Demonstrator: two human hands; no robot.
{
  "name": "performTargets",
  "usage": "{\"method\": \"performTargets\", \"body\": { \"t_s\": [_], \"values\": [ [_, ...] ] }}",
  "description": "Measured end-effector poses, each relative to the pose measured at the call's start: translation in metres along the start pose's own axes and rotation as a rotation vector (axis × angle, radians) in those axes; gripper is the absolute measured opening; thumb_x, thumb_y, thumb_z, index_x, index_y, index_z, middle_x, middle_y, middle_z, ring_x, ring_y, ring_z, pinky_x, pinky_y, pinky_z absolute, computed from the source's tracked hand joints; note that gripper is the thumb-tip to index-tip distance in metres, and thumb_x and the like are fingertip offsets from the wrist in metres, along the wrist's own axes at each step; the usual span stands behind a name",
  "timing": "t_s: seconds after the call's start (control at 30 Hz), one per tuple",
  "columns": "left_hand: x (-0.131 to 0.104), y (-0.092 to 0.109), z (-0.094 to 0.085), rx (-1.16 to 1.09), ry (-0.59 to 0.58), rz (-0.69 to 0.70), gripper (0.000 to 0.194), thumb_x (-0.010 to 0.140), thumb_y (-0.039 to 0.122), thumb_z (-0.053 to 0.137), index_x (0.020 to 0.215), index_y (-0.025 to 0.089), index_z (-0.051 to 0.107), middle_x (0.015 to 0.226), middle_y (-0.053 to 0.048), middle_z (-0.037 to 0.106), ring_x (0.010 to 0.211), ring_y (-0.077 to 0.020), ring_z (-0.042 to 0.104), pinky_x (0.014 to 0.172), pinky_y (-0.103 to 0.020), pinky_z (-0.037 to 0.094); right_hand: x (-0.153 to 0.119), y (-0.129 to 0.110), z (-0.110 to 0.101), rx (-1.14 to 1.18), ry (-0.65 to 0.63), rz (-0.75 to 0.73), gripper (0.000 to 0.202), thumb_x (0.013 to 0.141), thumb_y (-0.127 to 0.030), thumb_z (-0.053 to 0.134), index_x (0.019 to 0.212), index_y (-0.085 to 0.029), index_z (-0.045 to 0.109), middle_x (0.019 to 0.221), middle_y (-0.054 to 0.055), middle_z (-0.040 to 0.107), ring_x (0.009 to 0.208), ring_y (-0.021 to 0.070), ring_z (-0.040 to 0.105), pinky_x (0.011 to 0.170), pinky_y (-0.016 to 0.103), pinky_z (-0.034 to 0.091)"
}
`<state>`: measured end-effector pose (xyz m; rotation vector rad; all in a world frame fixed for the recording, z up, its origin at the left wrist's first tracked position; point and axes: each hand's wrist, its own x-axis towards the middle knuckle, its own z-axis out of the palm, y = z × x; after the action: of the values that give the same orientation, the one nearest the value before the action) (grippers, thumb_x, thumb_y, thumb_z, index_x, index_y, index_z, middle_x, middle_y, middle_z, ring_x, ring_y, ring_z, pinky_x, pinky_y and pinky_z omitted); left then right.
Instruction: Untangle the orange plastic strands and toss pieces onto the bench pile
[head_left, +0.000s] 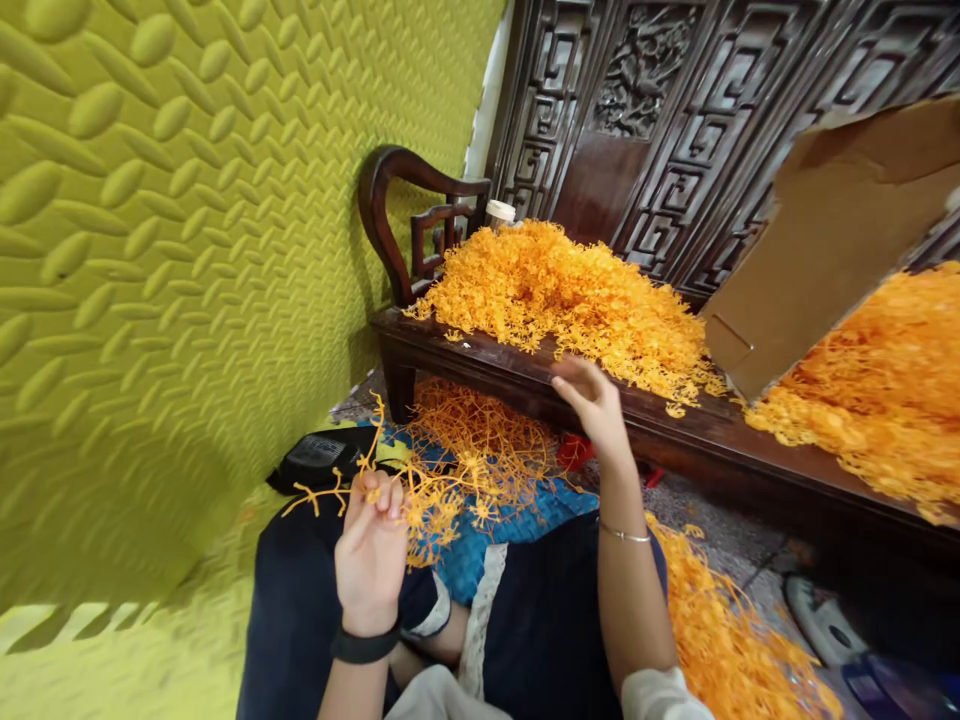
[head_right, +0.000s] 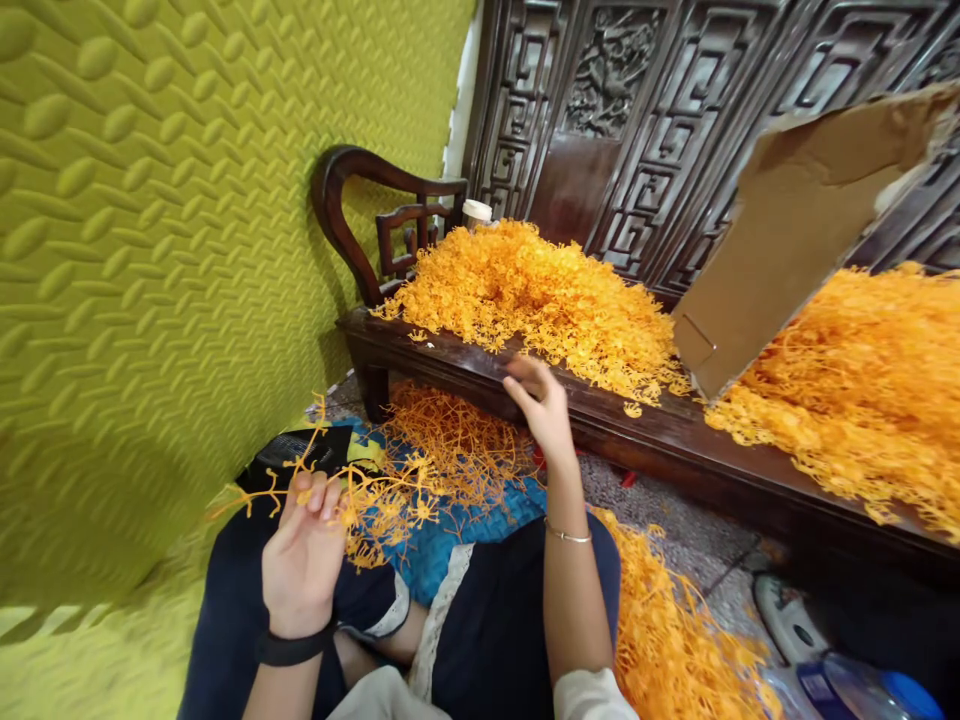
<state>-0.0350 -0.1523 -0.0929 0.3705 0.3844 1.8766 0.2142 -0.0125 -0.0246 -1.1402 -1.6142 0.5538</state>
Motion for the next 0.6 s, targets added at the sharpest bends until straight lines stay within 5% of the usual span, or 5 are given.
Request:
{"method": "performTargets", "body": {
  "t_s": [0.17, 0.3, 0.4, 0.6],
  "values": [
    [0.001, -0.004, -0.001, -0.032, -0.018, -0.009, 0.014, 0.069, 0.004, 0.060, 0.076, 0.015, 0.055, 0.065, 0.002, 0.042, 0.055, -0.0076, 0.042, 0.054, -0.016, 0.045, -0.035, -0.014, 0.040, 0.218, -0.764, 0.163, 0.038, 0.080, -0.043, 0.060, 0.105, -0.015, 0.063, 0.097, 0.007, 0.068, 0.089, 0.0165, 0.064, 0.084, 0.033, 0.050],
    [-0.001, -0.002, -0.002, -0.022, -0.021, -0.016, 0.015, 0.069, 0.003, 0.059, 0.075, 0.016, 0.055, 0.064, 0.002, 0.042, 0.055, -0.0080, 0.042, 0.053, -0.018, 0.045, -0.037, -0.026, 0.057, 0.249, -0.984, 0.134, 0.032, 0.073, -0.044, 0.067, 0.087, -0.015, 0.068, 0.077, 0.002, 0.068, 0.070, 0.0124, 0.062, 0.067, 0.025, 0.049],
    [-0.001, 0.000, -0.002, -0.022, -0.012, -0.023, 0.013, 0.070, 0.005, 0.059, 0.075, 0.016, 0.055, 0.063, 0.002, 0.042, 0.054, -0.0084, 0.041, 0.052, -0.018, 0.045, -0.037, -0.027, 0.059, 0.294, -0.838, 0.145, 0.029, 0.069, -0.044, 0.069, 0.071, -0.015, 0.066, 0.067, 0.000, 0.065, 0.061, 0.0111, 0.058, 0.061, 0.024, 0.045],
    [-0.004, -0.017, 0.009, -0.050, 0.192, -0.214, 0.008, 0.071, 0.008, 0.054, 0.066, 0.014, 0.054, 0.059, 0.004, 0.041, 0.047, -0.0065, 0.038, 0.045, -0.017, 0.040, -0.043, -0.030, 0.072, 0.168, -0.199, -0.031, 0.021, 0.075, -0.033, 0.066, 0.061, -0.018, 0.062, 0.066, 0.002, 0.061, 0.066, 0.0139, 0.053, 0.064, 0.027, 0.042]
  ]
}}
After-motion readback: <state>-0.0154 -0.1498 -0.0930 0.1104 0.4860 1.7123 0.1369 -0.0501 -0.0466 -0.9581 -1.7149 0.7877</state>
